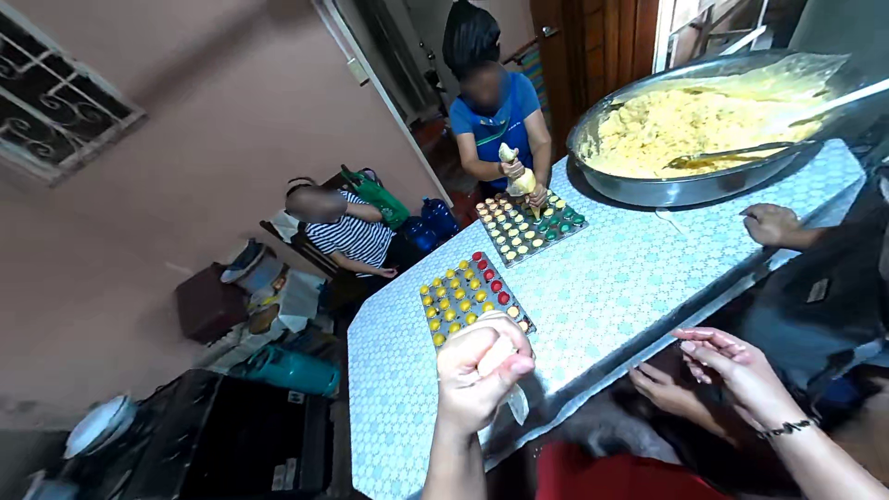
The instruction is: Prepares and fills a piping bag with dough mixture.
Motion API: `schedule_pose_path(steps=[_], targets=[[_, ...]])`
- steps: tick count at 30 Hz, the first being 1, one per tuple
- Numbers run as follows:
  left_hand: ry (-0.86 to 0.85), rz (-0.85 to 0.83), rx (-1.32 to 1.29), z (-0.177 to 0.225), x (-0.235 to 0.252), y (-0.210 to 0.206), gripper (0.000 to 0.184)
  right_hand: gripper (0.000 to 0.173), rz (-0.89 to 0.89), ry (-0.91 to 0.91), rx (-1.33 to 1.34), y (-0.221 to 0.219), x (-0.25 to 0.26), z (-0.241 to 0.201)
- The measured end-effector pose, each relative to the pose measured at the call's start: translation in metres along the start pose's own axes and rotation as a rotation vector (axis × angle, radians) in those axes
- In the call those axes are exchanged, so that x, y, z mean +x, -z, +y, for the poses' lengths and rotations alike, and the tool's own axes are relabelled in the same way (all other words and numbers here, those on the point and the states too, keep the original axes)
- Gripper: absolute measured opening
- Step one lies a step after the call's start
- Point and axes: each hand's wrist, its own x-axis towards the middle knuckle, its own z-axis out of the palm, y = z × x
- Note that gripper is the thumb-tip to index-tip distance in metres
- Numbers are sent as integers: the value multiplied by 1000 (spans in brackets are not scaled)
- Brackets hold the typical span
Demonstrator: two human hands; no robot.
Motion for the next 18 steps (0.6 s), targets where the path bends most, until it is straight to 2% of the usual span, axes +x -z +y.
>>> schedule_pose_path(steps=[10, 18], targets=[[-58, -8, 61, -20, 28, -44, 21, 20, 168, -79, 72, 62, -23, -3], [-119, -15, 44, -55, 57, -58, 23, 19, 261, -96, 92, 80, -20, 2]])
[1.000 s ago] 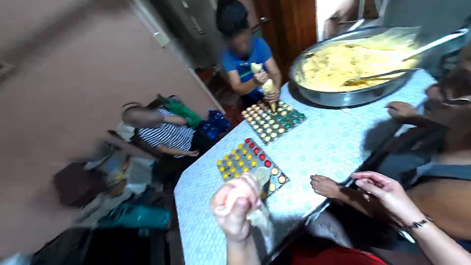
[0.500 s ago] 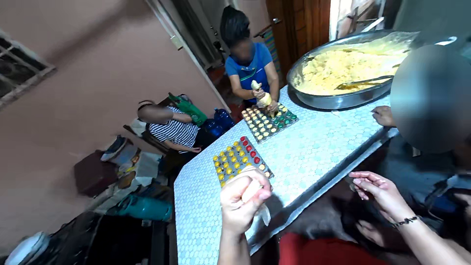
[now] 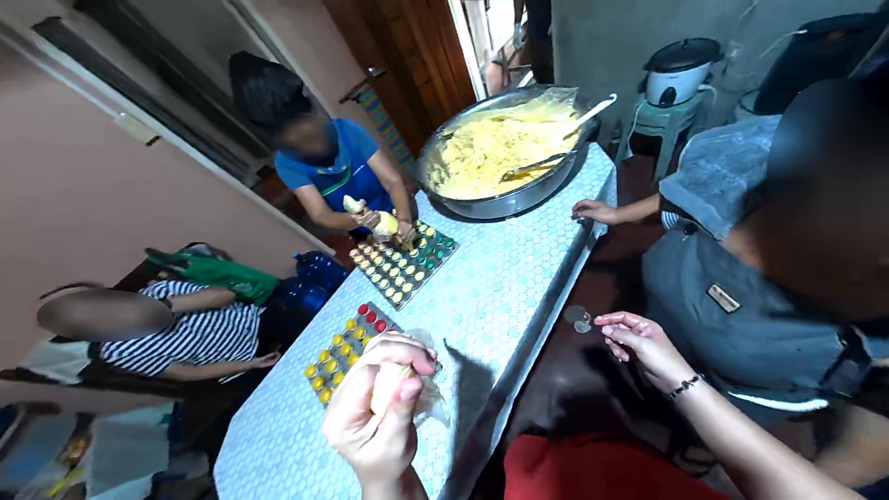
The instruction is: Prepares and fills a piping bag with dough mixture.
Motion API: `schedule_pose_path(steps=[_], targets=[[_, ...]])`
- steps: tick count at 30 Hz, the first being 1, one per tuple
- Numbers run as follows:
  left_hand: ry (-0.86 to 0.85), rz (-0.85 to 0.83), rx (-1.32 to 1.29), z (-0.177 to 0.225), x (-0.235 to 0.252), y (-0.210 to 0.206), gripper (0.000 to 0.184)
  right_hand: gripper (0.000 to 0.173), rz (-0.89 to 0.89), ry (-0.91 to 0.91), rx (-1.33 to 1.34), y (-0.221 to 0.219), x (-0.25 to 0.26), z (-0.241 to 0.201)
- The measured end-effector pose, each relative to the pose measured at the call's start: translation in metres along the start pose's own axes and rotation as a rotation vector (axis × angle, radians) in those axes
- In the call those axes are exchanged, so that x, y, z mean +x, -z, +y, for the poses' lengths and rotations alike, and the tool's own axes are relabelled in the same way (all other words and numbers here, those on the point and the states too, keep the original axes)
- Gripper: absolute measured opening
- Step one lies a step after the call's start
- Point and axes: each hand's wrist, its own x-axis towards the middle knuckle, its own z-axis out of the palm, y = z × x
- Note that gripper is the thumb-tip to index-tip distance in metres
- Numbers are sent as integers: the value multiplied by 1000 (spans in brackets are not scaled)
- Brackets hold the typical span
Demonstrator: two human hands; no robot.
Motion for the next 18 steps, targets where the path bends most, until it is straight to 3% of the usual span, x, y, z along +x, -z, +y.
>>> schedule_pose_path(steps=[8, 18], targets=[[-53, 33, -50, -68, 29, 1, 19, 19, 83, -37, -32, -8, 38, -9], [-99, -13, -46, -146, 80, 25, 20, 17, 107, -14, -82, -51, 144, -45]])
